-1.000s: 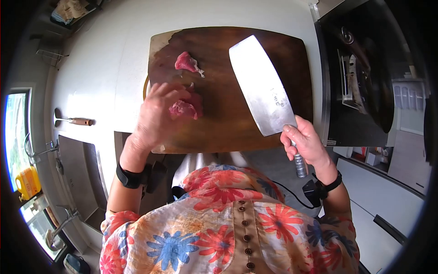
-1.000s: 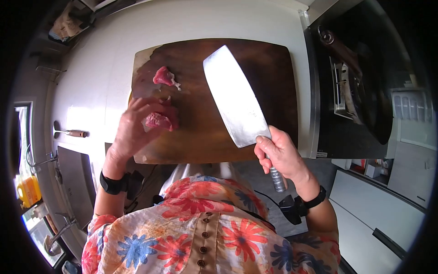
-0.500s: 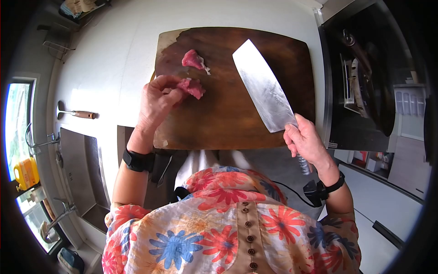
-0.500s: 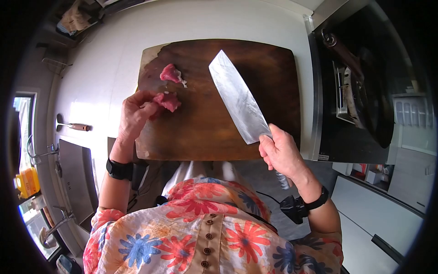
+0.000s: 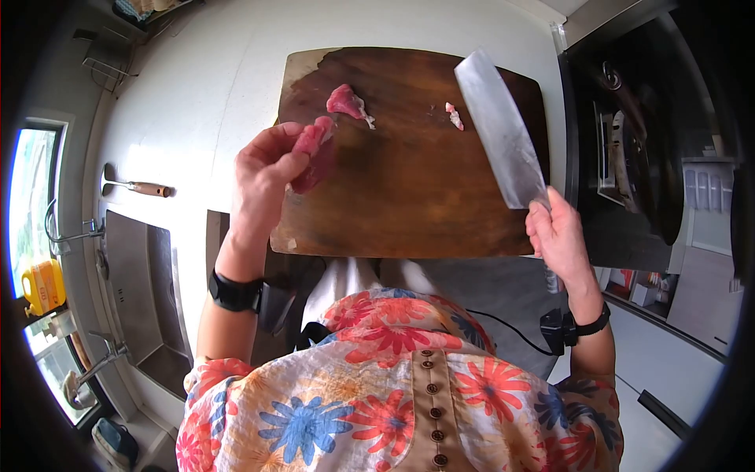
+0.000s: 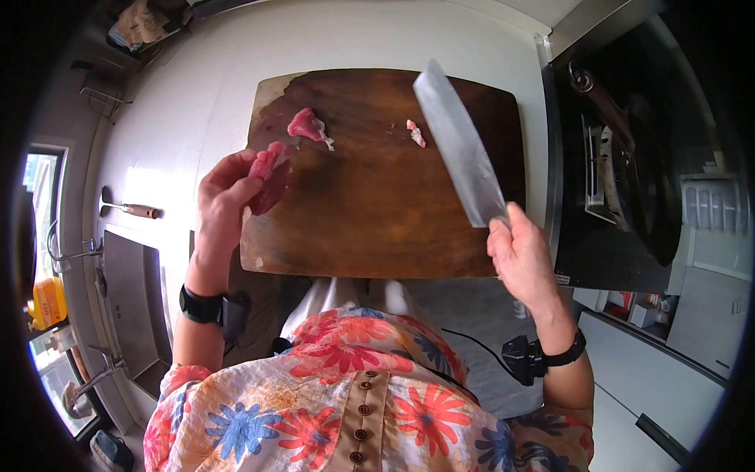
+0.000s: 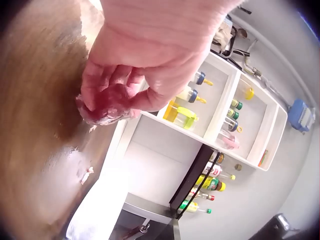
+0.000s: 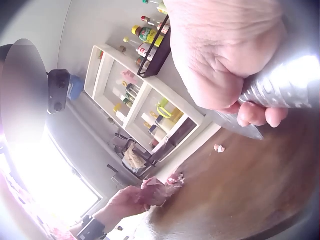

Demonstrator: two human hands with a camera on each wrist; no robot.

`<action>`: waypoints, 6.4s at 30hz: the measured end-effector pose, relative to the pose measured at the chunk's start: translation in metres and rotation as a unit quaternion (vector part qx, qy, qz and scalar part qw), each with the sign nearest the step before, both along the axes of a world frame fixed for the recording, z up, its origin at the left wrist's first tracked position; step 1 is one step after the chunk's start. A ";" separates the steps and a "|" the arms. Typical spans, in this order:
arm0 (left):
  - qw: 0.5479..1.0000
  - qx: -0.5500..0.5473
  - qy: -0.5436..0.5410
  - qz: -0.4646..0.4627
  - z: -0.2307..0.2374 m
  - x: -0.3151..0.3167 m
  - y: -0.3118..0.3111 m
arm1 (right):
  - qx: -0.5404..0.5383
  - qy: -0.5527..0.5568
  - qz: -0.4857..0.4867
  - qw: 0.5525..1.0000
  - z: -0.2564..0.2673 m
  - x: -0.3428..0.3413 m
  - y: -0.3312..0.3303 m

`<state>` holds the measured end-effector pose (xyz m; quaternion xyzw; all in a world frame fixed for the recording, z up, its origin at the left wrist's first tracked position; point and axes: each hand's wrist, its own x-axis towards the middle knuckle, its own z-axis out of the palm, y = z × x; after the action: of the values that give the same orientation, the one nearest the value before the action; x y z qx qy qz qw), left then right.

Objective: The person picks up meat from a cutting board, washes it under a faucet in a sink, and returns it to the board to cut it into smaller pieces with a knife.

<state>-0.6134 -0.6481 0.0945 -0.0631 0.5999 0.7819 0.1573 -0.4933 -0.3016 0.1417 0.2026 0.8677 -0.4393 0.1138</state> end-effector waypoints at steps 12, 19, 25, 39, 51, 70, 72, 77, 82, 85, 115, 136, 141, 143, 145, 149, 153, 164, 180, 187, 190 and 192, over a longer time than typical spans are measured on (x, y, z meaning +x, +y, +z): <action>0.757 -0.529 0.373 -0.094 -0.017 0.038 0.022 | 0.005 0.019 0.148 0.989 -0.008 0.005 -0.026; 0.755 -0.506 0.408 -0.085 -0.025 0.042 0.021 | -0.041 0.062 0.235 0.969 -0.004 -0.015 -0.056; 0.768 -0.488 0.405 -0.083 -0.024 0.043 0.017 | -0.016 0.064 0.302 0.951 -0.007 -0.026 -0.074; 0.766 -0.463 0.430 -0.118 -0.030 0.036 0.016 | 0.067 0.067 0.377 0.921 -0.022 -0.085 -0.137; 0.998 0.060 0.023 0.028 -0.017 0.026 -0.025 | 0.029 0.058 0.328 0.942 -0.013 -0.062 -0.095; 0.816 -0.460 0.350 -0.019 -0.025 0.057 -0.005 | -0.033 0.062 0.275 0.959 0.002 -0.035 -0.095; 0.802 -0.452 0.389 0.004 -0.027 0.057 0.001 | -0.039 0.059 0.303 0.950 0.000 -0.032 -0.100; 0.785 -0.432 0.444 0.010 -0.038 0.052 0.011 | -0.017 0.052 0.351 0.935 -0.009 -0.032 -0.107; 0.782 -0.440 0.442 0.011 -0.046 0.051 0.009 | 0.009 0.020 0.354 0.935 0.000 -0.023 -0.095; 0.784 -0.438 0.440 0.011 -0.047 0.050 0.010 | 0.031 -0.002 0.357 0.934 0.009 -0.024 -0.096; 0.773 -0.453 0.442 -0.057 -0.029 0.051 -0.003 | 0.051 0.051 0.394 0.916 -0.007 -0.057 -0.109; 0.756 -0.481 0.441 -0.050 -0.036 0.054 0.000 | 0.016 0.095 0.385 0.918 -0.029 -0.074 -0.127; 0.820 -0.414 0.396 -0.019 -0.032 0.060 -0.005 | 0.015 0.086 0.346 0.934 -0.022 -0.059 -0.105; 0.909 -0.330 0.256 0.013 -0.030 0.065 -0.005 | 0.010 0.076 0.342 0.936 -0.022 -0.056 -0.103; 0.914 -0.322 0.245 0.016 -0.024 0.065 -0.005 | 0.012 0.061 0.334 0.940 -0.021 -0.055 -0.104; 0.938 -0.289 0.189 0.013 -0.020 0.069 -0.004 | 0.018 0.070 0.343 0.937 -0.023 -0.052 -0.105; 0.952 -0.246 0.182 0.026 -0.022 0.072 -0.002 | 0.016 0.046 0.333 0.942 -0.023 -0.052 -0.106; 0.928 -0.300 0.220 0.016 -0.029 0.068 -0.005 | 0.028 0.033 0.327 0.944 -0.021 -0.051 -0.108; 0.814 -0.486 0.318 -0.008 -0.040 0.059 0.004 | 0.054 0.059 0.363 0.928 -0.016 -0.055 -0.104; 0.855 -0.425 0.288 -0.070 -0.023 0.047 -0.004 | -0.031 0.067 0.293 0.953 0.006 -0.046 -0.089; 0.809 -0.473 0.348 -0.035 -0.015 0.031 -0.012 | -0.030 0.091 0.241 0.966 0.013 -0.037 -0.076; 0.808 -0.486 0.330 -0.034 -0.015 0.017 -0.019 | -0.028 0.059 0.199 0.978 0.013 -0.034 -0.063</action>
<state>-0.5962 -0.6673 0.0792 0.1509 0.9192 0.3559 -0.0754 -0.5270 -0.3645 0.1545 -0.0038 0.8834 -0.4429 0.1530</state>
